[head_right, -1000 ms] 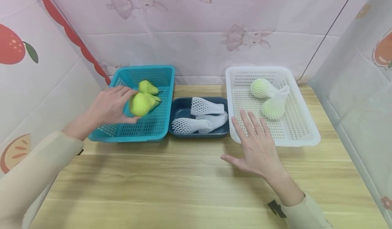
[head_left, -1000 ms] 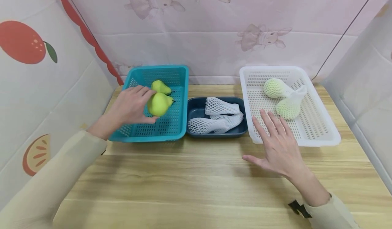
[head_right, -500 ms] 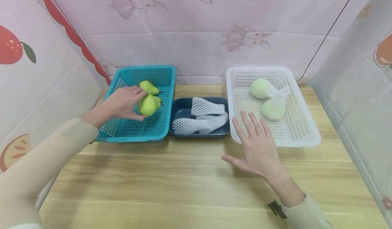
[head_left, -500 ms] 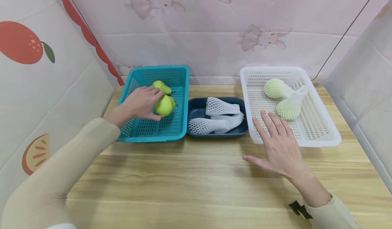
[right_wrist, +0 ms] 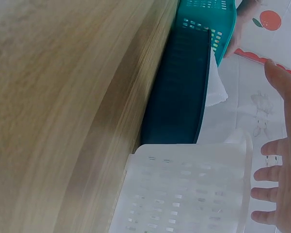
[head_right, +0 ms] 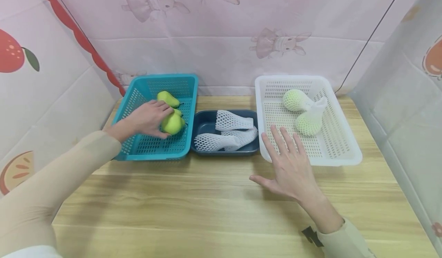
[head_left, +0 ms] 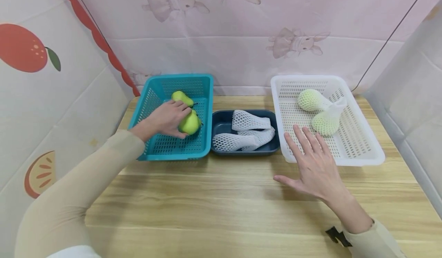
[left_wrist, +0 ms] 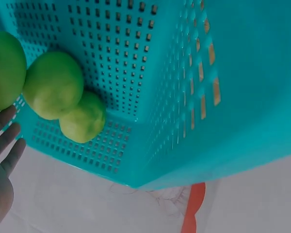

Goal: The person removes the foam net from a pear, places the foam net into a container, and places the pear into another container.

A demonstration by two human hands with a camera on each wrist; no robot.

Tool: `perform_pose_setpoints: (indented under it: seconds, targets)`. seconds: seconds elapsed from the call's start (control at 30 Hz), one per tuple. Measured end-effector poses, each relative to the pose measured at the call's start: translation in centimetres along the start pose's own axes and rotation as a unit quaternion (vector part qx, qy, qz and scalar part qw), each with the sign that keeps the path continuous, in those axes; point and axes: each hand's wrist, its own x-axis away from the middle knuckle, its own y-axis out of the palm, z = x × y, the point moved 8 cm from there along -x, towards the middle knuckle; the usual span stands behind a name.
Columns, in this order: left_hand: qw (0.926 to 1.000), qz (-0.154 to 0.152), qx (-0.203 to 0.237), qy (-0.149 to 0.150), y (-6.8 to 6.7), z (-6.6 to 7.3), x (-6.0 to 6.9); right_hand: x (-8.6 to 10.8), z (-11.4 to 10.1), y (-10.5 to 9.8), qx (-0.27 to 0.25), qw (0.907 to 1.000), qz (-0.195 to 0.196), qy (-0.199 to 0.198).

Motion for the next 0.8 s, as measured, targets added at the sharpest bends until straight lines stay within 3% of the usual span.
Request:
perform_pose_setpoints:
  seconds: [0.8]
  targets:
    - [0.9986,-0.040,-0.029,-0.019,1.7,-0.4,0.3,0.1,0.1,0.2,0.000,0.9999,-0.011,0.005]
